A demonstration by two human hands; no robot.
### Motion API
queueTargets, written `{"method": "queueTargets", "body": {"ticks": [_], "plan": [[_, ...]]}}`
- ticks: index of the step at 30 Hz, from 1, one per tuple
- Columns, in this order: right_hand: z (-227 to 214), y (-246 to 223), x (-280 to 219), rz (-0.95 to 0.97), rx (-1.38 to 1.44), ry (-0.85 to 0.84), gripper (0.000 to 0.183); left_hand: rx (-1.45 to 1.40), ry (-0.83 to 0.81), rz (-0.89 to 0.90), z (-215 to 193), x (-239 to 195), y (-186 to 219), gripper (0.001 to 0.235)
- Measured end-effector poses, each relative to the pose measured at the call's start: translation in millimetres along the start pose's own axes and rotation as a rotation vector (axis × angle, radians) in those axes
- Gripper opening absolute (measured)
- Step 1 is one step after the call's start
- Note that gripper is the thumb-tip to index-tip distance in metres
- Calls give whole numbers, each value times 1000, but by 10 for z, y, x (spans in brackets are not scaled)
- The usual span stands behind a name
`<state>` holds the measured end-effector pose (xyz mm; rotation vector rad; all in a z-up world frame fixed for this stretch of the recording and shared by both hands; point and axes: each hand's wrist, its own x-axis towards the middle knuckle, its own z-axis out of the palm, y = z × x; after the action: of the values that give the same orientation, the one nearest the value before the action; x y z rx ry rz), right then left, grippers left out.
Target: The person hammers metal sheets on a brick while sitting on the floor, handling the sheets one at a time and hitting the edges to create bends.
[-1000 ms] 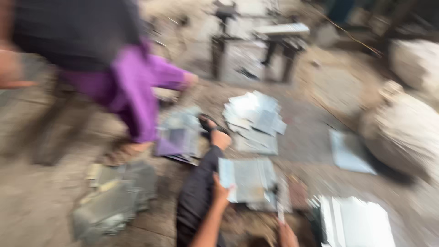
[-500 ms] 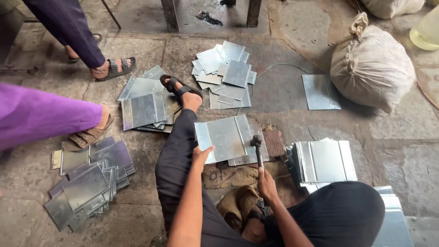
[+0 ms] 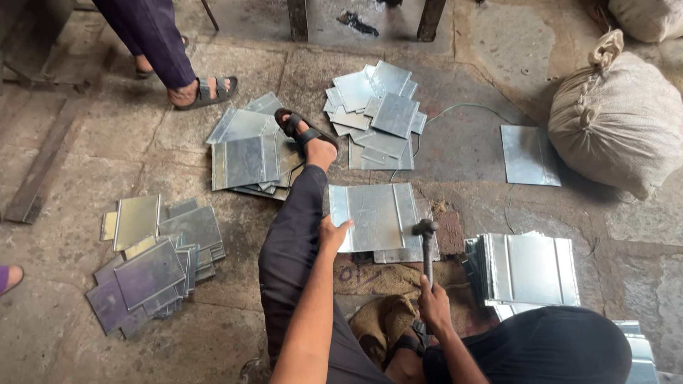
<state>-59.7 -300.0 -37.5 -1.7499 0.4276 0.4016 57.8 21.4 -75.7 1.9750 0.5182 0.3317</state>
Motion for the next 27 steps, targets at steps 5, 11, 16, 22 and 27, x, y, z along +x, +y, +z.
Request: {"method": "queueTargets", "body": {"ticks": [5, 11, 16, 22, 27], "plan": [[-35, -68, -10, 28, -19, 27, 50, 16, -2, -38, -17, -41, 31, 55], [-27, -173, -101, -39, -181, 68, 45, -27, -24, -94, -37, -88, 108, 46], [-54, -137, -87, -59, -257, 57, 48, 57, -47, -30, -25, -73, 34, 43], [-63, -172, -66, 15, -236, 45, 49, 20, -132, -177, -89, -98, 153, 42], [-22, -188, -49, 16, -239, 45, 51, 67, -74, -108, -148, -49, 247, 47]]}}
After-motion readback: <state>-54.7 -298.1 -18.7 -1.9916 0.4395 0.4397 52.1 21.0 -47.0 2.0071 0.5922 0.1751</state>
